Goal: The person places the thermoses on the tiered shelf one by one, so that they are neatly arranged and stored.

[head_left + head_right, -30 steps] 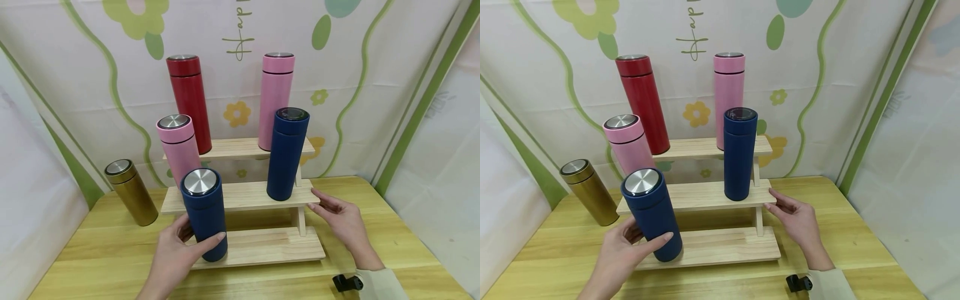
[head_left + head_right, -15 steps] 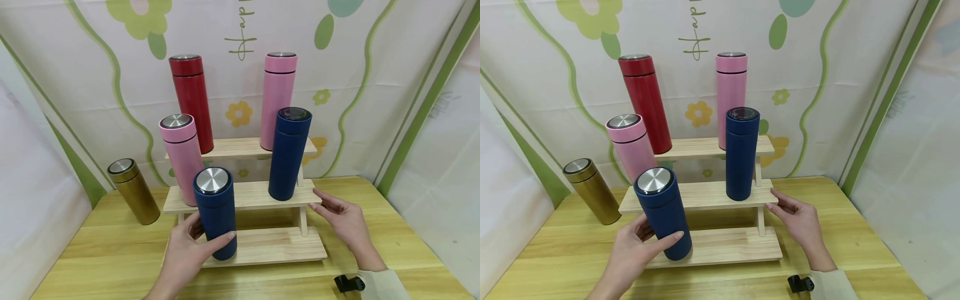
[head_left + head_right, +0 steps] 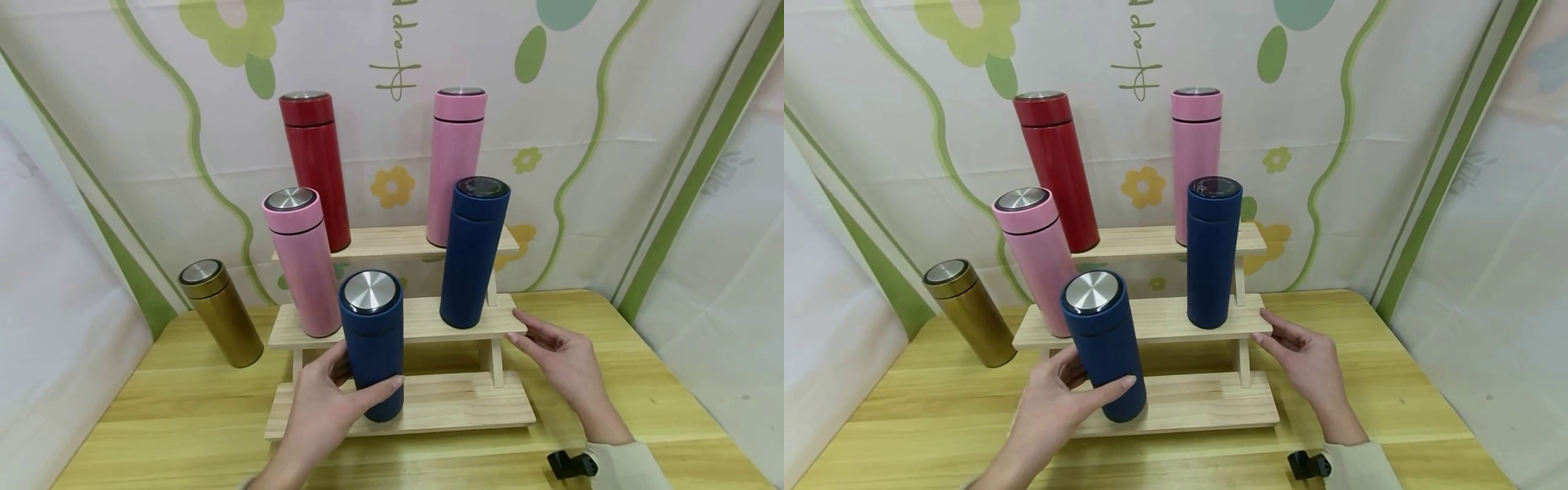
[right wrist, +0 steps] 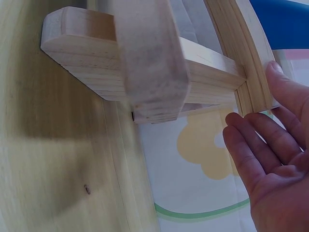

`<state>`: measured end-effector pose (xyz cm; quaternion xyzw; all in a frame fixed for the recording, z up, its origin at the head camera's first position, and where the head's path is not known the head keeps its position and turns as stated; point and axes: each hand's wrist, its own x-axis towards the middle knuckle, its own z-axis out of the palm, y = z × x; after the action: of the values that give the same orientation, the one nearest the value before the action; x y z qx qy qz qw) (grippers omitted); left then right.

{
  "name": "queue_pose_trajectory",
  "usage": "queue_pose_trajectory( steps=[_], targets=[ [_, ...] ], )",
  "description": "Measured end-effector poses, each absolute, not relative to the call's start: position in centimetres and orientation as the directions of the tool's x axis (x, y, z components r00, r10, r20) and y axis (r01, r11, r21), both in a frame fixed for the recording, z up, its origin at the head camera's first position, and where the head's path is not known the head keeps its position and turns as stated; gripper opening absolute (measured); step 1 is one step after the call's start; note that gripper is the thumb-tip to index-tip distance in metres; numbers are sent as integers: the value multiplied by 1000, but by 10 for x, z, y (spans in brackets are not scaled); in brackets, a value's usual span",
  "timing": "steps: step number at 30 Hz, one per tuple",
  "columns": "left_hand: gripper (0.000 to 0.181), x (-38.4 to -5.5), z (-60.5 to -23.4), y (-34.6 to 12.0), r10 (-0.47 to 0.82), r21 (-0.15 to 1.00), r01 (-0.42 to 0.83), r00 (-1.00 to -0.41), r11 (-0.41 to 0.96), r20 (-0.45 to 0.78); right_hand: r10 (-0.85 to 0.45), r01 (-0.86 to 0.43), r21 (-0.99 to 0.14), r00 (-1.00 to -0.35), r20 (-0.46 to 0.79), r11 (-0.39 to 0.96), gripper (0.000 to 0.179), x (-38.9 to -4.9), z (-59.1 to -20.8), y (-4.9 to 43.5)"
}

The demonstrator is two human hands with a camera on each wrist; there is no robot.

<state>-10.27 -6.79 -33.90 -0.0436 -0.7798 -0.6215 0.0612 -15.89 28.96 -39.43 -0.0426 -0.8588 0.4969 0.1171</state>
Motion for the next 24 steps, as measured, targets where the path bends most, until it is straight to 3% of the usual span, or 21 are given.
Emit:
queue_pose_trajectory(
  steps=[24],
  targets=[
    [54,-107,-351,-23,156,973,182,-975,140,160,194,-40,-861,-968,159,507,58,-160,-395,289]
  ],
)
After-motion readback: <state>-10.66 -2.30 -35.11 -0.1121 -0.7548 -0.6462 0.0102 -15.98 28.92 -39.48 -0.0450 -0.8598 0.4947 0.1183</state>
